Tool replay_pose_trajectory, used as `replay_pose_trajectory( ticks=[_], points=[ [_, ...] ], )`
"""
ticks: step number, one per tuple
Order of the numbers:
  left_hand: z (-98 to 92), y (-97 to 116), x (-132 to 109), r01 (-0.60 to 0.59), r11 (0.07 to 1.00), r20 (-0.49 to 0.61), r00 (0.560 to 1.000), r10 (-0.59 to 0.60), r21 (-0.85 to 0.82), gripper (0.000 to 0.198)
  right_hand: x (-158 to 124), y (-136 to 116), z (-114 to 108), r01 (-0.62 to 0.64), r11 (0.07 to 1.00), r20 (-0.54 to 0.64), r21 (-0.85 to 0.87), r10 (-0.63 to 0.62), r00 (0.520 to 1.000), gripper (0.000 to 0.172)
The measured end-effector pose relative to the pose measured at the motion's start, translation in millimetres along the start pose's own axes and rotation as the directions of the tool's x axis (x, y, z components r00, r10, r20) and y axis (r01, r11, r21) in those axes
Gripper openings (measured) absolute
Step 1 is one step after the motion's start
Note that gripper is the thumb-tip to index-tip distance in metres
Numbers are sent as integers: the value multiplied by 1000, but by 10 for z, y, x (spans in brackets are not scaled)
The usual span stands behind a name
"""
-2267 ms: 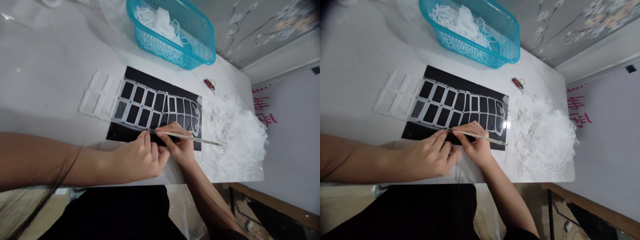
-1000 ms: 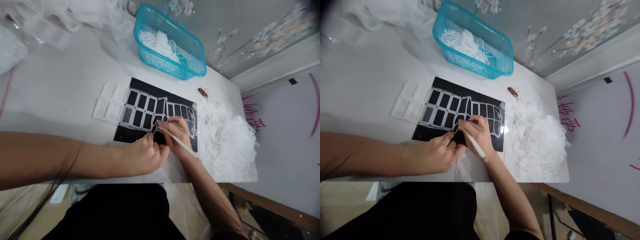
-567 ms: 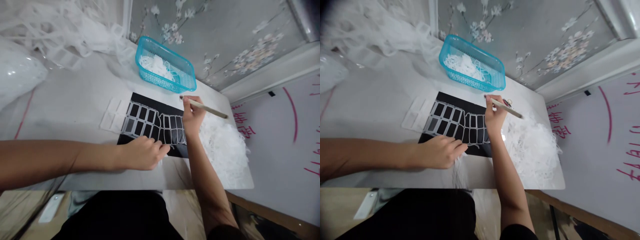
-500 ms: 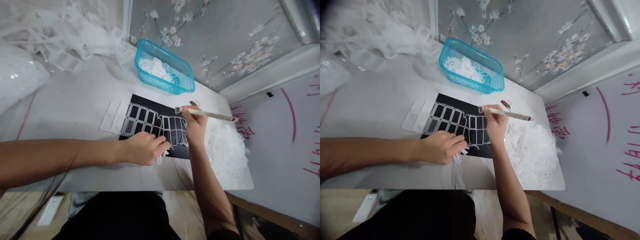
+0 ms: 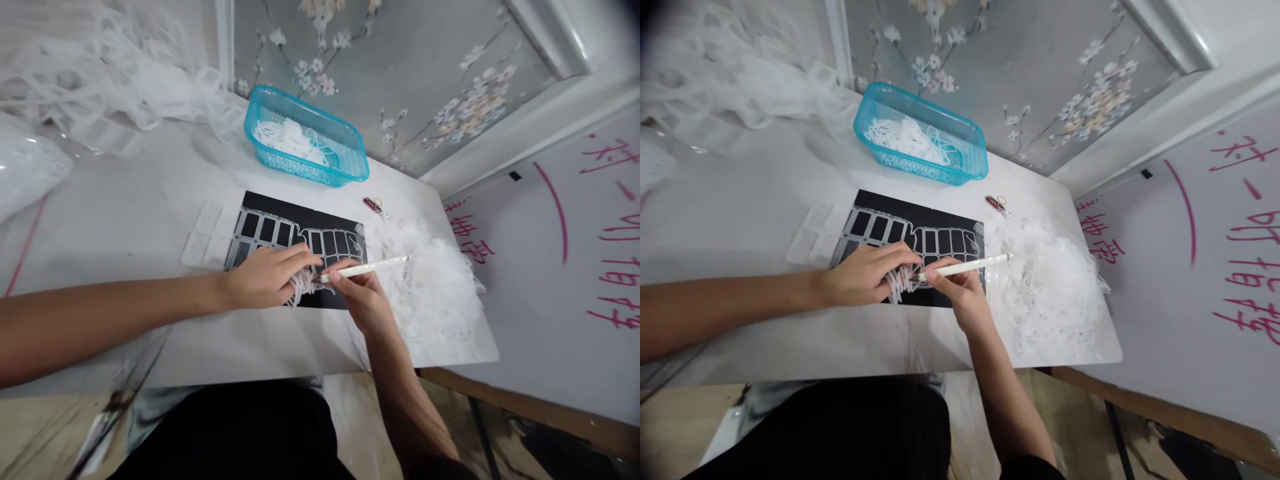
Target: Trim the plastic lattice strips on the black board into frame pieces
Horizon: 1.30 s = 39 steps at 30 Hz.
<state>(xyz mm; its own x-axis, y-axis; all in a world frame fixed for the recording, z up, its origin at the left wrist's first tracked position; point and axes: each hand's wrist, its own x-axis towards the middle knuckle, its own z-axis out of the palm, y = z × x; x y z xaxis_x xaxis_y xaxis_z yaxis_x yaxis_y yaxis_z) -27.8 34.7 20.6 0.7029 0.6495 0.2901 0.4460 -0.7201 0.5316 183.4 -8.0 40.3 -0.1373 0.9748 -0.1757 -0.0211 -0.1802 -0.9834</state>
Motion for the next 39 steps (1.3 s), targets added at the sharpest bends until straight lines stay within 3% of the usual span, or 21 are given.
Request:
replay_pose_trajectory(
  ticks=[2,4,6,8,9,13,15,18,23,28,31,36,39],
  points=[
    [-21,-3,-3,-46,997,-11,999,47,66,32,33,-21,-34,4,1000,-7,1,-4,1000,9],
    [-40,43,-41,-208,964,-46,975,218,167,26,110,-55,-47,46,999,-93,19,-45,995,11],
    [-50,148,-112,-460,844,-61,868,493,275,21,237,-78,-4,110,994,-187,21,-104,977,12],
    [-40,279,-193,-600,705,-28,754,656,378,17,395,-61,99,145,988,-201,-59,-154,967,13],
    [-24,337,-227,-581,686,-1,763,647,438,18,476,-31,164,155,980,-172,-122,-175,969,15],
    [101,394,-253,-202,679,1,959,285,705,17,711,204,366,239,901,-20,-363,-264,964,15],
    [188,324,-217,-63,660,-29,991,127,749,15,756,326,378,281,857,18,-432,-303,953,13],
    [305,209,-169,13,678,-28,1000,11,735,15,759,419,325,296,831,35,-471,-318,947,9],
    [363,169,-151,27,729,-23,1000,-15,684,17,732,411,281,318,821,47,-474,-336,941,6],
    [362,157,-141,90,845,-41,996,-80,527,24,737,410,290,353,790,75,-502,-367,927,7],
    [378,133,-135,73,814,-37,997,-63,576,24,742,413,283,364,783,88,-504,-373,924,7],
    [352,103,-124,-8,694,-50,997,63,720,15,753,414,287,371,783,102,-499,-373,922,7],
    [319,86,-110,-33,685,-52,993,104,728,16,760,393,282,412,755,144,-511,-398,906,9]
  ],
)
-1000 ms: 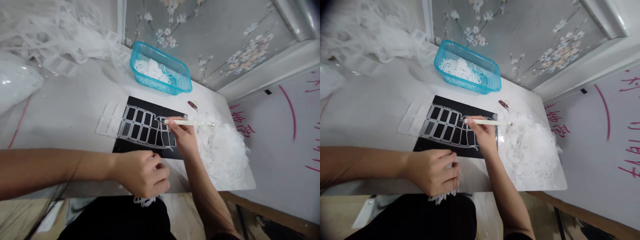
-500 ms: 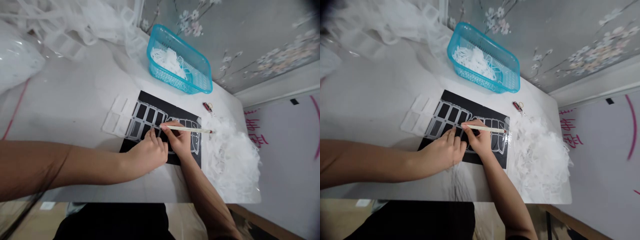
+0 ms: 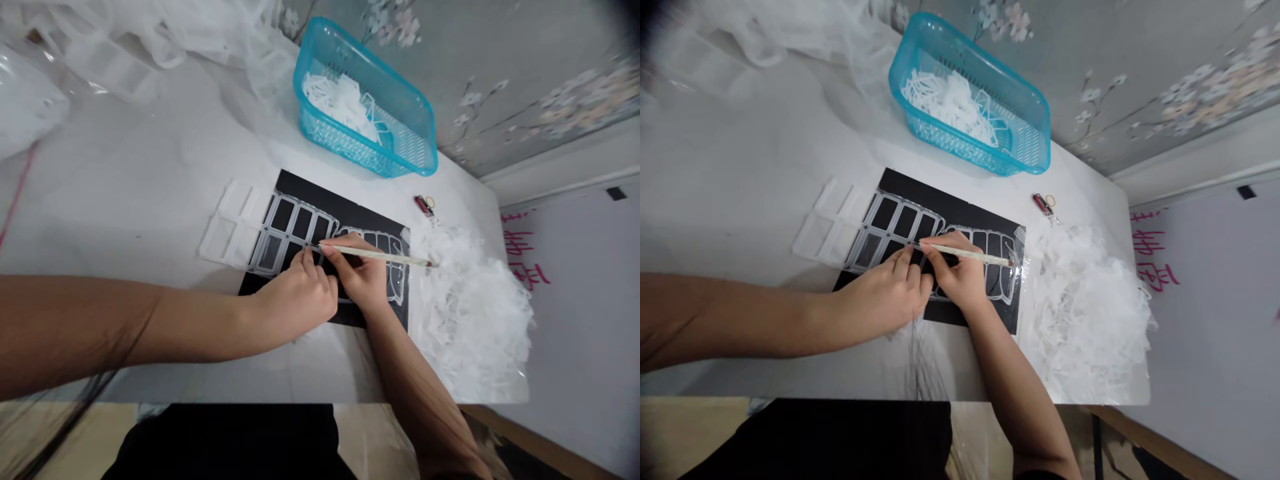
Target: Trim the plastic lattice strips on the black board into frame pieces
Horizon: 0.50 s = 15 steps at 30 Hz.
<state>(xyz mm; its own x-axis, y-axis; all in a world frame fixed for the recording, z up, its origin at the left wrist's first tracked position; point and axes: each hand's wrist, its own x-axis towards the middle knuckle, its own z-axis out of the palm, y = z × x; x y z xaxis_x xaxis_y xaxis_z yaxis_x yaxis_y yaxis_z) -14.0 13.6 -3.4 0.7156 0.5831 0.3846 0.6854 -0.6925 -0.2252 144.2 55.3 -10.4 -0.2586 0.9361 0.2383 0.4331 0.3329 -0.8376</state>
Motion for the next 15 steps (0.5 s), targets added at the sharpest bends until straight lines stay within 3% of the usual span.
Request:
replay_pose_trajectory(
  ticks=[7,11,15],
  points=[
    [26,-5,8,26,999,-20,999,-26,-28,18,14,-36,-134,116,981,59,-158,-108,992,8],
    [30,19,-8,17,1000,-84,996,-16,9,15,8,-28,-120,179,962,68,-205,-168,983,8],
    [55,15,-14,-13,999,-82,996,17,43,20,-25,-32,-91,210,926,85,-316,-192,978,12]
  ],
)
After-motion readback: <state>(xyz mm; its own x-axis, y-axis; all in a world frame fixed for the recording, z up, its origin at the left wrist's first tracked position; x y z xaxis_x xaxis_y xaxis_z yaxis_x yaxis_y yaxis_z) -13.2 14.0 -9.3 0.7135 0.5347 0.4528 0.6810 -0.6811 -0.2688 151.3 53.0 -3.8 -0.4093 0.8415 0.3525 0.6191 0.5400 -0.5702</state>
